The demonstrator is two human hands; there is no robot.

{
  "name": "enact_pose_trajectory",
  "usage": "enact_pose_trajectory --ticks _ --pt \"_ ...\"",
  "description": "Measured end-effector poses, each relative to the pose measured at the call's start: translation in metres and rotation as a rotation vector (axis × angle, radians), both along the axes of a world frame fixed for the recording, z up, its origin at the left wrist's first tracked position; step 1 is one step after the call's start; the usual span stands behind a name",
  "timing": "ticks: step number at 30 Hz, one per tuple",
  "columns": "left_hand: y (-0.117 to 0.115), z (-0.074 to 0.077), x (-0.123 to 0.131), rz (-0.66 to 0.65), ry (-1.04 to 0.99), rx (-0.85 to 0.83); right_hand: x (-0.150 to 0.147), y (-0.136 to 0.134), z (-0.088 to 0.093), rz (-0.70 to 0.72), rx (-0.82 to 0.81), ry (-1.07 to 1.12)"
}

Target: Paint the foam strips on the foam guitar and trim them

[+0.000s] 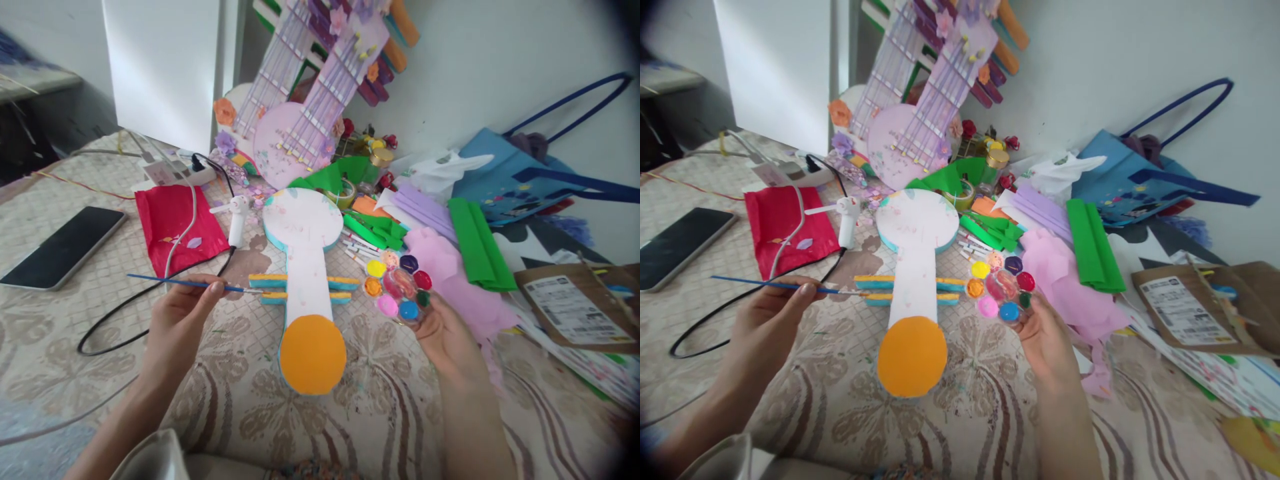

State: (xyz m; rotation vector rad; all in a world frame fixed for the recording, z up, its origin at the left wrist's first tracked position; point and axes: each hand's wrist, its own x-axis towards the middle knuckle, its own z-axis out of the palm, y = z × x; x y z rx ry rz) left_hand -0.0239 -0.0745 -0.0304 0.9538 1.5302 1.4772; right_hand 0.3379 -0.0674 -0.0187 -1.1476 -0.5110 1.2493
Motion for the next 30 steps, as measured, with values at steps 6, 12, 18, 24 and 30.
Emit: enact_pose_trajectory --ticks 6,12,18,24,30 --pt "-0.002 -0.001 -0.002 0.002 -0.026 0.028 -0.001 -0.001 0.001 0.021 -0.001 0.005" --pt "-0.007 -0.004 -0.005 0.011 -0.025 0.019 -0.001 -0.002 0.001 0.014 -0.005 0.017" --pt "-0.013 -0.003 -0.005 0.028 -0.009 -0.004 -0.002 -0.003 0.001 0.008 -0.023 0.034" --pt "-0.018 -0.003 -0.006 0.042 0.025 -0.003 -0.003 -0.005 -0.002 0.056 -0.031 0.011" --pt "-0.024 -0.003 -0.006 0.04 0.036 -0.003 -0.003 -0.016 -0.009 0.045 -0.054 -0.009"
